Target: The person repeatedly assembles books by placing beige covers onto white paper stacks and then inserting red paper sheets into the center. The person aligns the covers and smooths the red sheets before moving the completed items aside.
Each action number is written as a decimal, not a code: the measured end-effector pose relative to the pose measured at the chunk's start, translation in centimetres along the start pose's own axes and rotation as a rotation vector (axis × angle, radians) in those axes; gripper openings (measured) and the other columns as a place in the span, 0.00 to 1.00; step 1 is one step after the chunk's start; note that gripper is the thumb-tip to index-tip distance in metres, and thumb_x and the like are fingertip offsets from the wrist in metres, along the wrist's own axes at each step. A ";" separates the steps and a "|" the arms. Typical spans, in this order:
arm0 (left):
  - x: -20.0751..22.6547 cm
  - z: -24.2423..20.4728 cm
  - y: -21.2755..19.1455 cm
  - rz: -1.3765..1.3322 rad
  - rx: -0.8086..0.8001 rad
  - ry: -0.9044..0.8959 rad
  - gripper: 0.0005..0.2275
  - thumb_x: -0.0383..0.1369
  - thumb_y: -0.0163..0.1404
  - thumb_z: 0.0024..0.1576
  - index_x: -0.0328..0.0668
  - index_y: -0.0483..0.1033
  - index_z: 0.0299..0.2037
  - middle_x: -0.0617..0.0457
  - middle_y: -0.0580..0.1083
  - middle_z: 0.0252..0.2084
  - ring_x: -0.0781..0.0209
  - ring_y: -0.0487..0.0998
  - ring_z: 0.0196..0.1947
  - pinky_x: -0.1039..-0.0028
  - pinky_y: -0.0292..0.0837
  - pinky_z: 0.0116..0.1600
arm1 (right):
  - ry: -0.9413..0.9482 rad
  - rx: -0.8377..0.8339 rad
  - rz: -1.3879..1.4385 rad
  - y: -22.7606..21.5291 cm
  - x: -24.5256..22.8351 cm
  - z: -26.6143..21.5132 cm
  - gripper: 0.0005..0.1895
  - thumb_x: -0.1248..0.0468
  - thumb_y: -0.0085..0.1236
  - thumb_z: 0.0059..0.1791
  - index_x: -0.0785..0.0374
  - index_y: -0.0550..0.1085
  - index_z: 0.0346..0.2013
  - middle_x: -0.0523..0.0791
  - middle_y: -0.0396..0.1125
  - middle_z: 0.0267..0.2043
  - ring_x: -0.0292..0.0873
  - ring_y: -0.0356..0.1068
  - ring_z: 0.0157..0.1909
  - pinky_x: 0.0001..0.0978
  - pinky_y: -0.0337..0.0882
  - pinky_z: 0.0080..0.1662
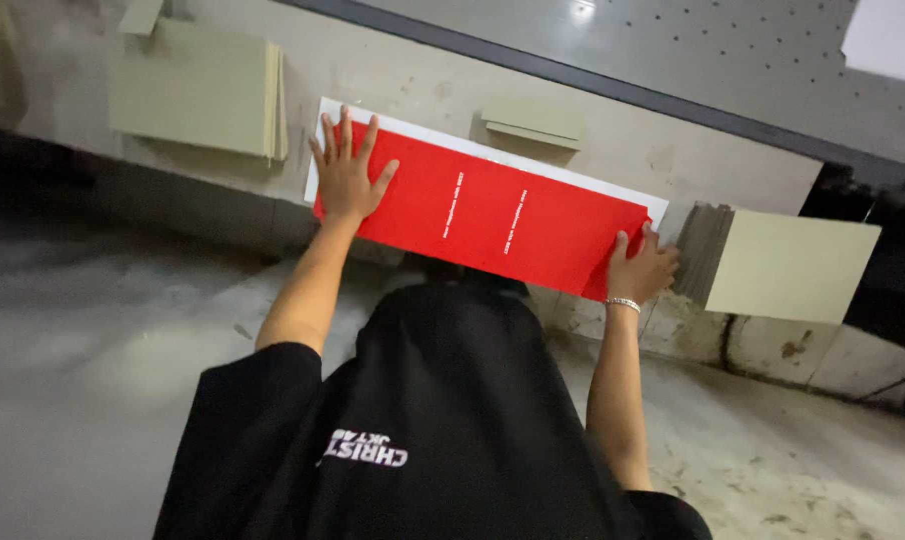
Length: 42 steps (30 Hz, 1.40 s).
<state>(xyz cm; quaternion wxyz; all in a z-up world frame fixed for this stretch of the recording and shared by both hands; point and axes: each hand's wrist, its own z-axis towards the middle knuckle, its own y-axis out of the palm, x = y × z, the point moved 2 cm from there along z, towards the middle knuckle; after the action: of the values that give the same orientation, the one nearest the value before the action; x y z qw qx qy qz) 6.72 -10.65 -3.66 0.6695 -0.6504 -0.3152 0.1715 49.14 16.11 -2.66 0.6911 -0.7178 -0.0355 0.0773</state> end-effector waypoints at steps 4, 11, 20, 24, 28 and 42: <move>0.1 0.2 0.3 -0.029 0.006 0.000 0.33 0.59 0.43 0.64 0.61 0.52 0.77 0.38 0.44 0.78 0.28 0.42 0.75 0.33 0.42 0.71 | 0.125 0.110 0.363 3.6 -7.8 -3.3 0.18 0.63 0.52 0.55 0.49 0.73 0.60 0.60 0.61 0.56 0.66 0.65 0.58 0.54 0.67 0.58; -0.1 0.1 0.7 -0.017 -0.012 0.000 0.32 0.59 0.38 0.66 0.60 0.50 0.78 0.37 0.41 0.78 0.28 0.38 0.75 0.34 0.40 0.72 | -1.045 0.057 0.296 5.9 -26.9 -11.4 0.29 0.48 0.37 0.59 0.47 0.54 0.74 0.50 0.46 0.78 0.56 0.40 0.79 0.63 0.36 0.73; 0.2 0.2 0.4 -0.047 -0.034 -0.053 0.30 0.57 0.40 0.66 0.64 0.51 0.78 0.40 0.40 0.79 0.31 0.35 0.76 0.35 0.35 0.73 | -0.313 0.093 0.014 3.7 -5.0 1.8 0.38 0.44 0.52 0.56 0.51 0.54 0.77 0.63 0.37 0.75 0.71 0.36 0.74 0.69 0.47 0.68; 0.2 -0.1 0.7 -0.066 -0.024 -0.080 0.30 0.57 0.41 0.66 0.70 0.50 0.77 0.41 0.40 0.79 0.32 0.35 0.77 0.35 0.31 0.73 | -0.364 0.091 0.246 5.7 -11.2 -3.1 0.40 0.35 0.47 0.56 0.50 0.56 0.76 0.57 0.37 0.78 0.68 0.36 0.76 0.64 0.38 0.70; -0.1 0.3 0.9 -0.054 -0.009 -0.017 0.30 0.54 0.42 0.67 0.62 0.50 0.78 0.36 0.40 0.78 0.28 0.35 0.76 0.35 0.32 0.72 | -0.706 -0.037 0.275 3.0 -27.5 -11.8 0.37 0.36 0.50 0.51 0.58 0.70 0.63 0.53 0.58 0.71 0.60 0.50 0.75 0.63 0.55 0.67; 6.2 -2.2 3.4 0.203 0.204 -0.074 0.49 0.63 0.65 0.58 0.62 0.40 0.79 0.29 0.31 0.76 0.11 0.38 0.73 0.16 0.45 0.65 | -0.307 -0.053 -0.003 2.6 -5.0 -1.0 0.33 0.43 0.38 0.64 0.44 0.45 0.81 0.52 0.20 0.79 0.66 0.21 0.78 0.71 0.40 0.72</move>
<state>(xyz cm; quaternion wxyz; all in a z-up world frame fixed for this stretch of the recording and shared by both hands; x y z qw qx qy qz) 13.33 -8.05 -5.70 0.6993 -0.6007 -0.2533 0.2932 44.22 14.27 -4.88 0.6586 -0.7153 -0.1440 0.1840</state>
